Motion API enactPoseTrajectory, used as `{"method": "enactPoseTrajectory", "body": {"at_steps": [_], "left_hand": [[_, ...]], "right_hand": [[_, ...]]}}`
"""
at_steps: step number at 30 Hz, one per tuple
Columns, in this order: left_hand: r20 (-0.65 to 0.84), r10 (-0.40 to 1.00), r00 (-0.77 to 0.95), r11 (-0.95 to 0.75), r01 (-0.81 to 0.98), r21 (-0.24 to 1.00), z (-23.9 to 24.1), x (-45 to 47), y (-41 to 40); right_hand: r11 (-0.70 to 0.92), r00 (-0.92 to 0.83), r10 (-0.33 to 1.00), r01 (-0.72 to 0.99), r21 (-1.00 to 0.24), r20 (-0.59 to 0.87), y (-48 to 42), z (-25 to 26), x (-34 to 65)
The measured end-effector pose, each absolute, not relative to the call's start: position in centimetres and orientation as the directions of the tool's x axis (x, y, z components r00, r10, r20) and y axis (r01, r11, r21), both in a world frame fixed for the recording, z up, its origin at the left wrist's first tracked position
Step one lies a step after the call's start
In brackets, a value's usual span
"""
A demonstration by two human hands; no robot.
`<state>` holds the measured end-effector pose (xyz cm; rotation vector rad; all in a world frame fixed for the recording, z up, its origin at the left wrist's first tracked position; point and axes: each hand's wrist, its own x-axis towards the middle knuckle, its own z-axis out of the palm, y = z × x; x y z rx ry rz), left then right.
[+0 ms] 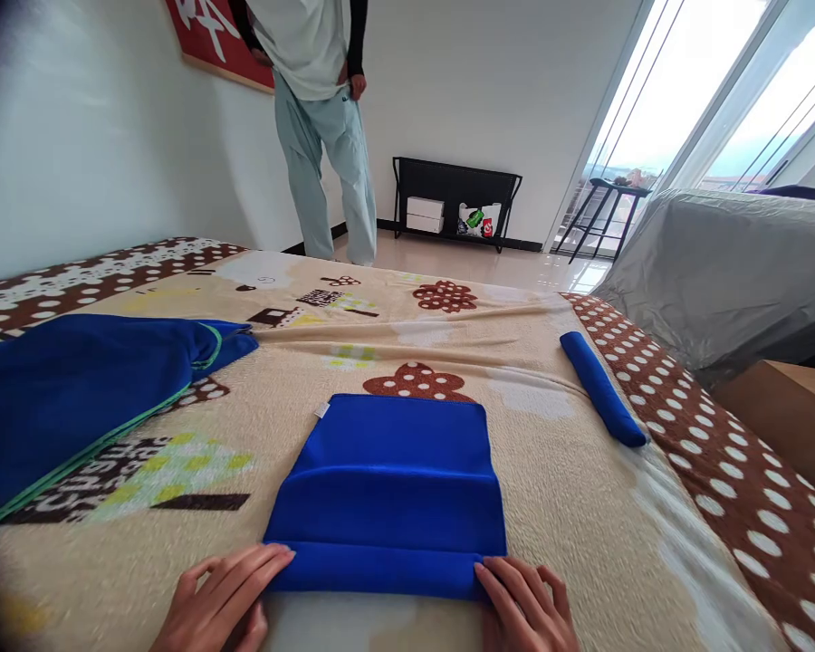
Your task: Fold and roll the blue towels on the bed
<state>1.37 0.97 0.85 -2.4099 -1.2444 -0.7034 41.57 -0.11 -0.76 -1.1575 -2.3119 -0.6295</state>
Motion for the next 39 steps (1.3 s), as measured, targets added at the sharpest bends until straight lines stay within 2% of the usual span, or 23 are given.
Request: {"method": "enactPoseTrajectory", "body": {"at_steps": [4, 9, 16, 18, 22, 24, 27, 30, 34, 37, 39], "left_hand": [[0.588, 0.671, 0.451, -0.524, 0.85, -0.054, 0.4, 1.6, 2.0], [0.632, 0.652, 0.419, -0.486, 0.871, -0.076, 0.8, 1.8, 2.3], [0.539, 0.715, 0.444, -0.528, 0.849, 0.001, 0.7, 0.6, 0.8], [0.551, 0.728, 0.408, -0.488, 0.873, -0.003, 0.2, 0.8, 0.9], [0.649, 0.71, 0.273, -0.322, 0.946, -0.046, 0.5, 3.9, 1.4], [0.658, 0.682, 0.319, -0.388, 0.921, -0.044, 1.2, 6.5, 1.6], [0.62, 0.602, 0.503, -0.606, 0.793, -0.054, 1.9, 10.0, 1.8], [0.61, 0.557, 0.564, -0.636, 0.762, -0.123, 1.5, 10.3, 2.4], [0.589, 0.628, 0.509, -0.526, 0.835, -0.16, 0.2, 6.2, 2.8], [0.602, 0.659, 0.45, -0.464, 0.874, -0.145, 0.1, 4.5, 2.4], [0.633, 0.651, 0.418, -0.44, 0.888, -0.134, 0.6, 5.7, 2.1]], "right_hand": [[0.526, -0.485, 0.616, 0.84, 0.135, 0.621, 0.6, -0.5, 40.8], [0.513, -0.452, 0.673, 0.855, 0.071, 0.585, 0.5, -0.7, 41.4], [0.55, -0.41, 0.714, 0.83, -0.093, 0.568, -0.5, -1.1, 41.8], [0.524, -0.404, 0.727, 0.849, -0.07, 0.556, -0.3, -1.1, 41.4], [0.371, -0.345, 0.696, 0.924, 0.096, 0.63, 0.3, -0.9, 38.7], [0.356, -0.317, 0.67, 0.931, 0.084, 0.671, 0.6, -0.7, 36.4], [0.521, -0.432, 0.596, 0.85, 0.084, 0.677, 1.1, -0.3, 33.0], [0.579, -0.537, 0.546, 0.797, 0.173, 0.644, 1.6, 0.1, 32.2], [0.459, -0.49, 0.633, 0.861, 0.22, 0.599, 1.5, -0.3, 35.6], [0.349, -0.403, 0.693, 0.913, 0.211, 0.598, 1.2, -0.8, 37.2], [0.34, -0.385, 0.69, 0.92, 0.196, 0.613, 1.2, -1.0, 36.4]]}}
